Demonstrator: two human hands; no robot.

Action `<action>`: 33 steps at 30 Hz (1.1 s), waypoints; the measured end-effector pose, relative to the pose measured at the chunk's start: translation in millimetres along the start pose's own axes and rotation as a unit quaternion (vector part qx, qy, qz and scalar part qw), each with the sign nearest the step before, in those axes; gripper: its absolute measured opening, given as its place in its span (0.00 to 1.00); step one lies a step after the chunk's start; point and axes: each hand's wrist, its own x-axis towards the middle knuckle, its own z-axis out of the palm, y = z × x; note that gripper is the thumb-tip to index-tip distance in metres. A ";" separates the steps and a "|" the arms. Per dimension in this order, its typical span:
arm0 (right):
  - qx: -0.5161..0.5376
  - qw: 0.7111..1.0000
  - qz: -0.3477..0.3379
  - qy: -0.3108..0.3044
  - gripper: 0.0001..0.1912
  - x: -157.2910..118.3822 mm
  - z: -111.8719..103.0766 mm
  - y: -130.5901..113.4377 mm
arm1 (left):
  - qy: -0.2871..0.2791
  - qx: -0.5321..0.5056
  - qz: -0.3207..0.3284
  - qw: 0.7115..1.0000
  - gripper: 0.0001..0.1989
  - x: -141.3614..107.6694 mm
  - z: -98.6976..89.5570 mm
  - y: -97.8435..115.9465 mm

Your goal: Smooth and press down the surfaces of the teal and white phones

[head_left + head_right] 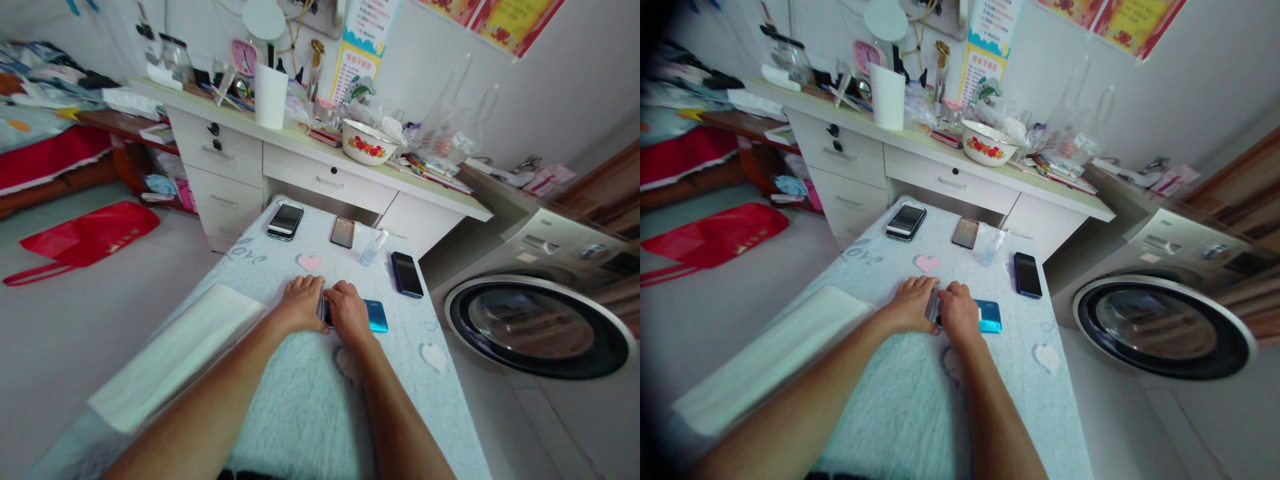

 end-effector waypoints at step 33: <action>0.015 0.998 -0.022 -0.052 0.16 -5.0 -6.3 -3.1 | -0.032 -0.010 -0.001 0.999 0.52 -0.8 -7.7 -1.8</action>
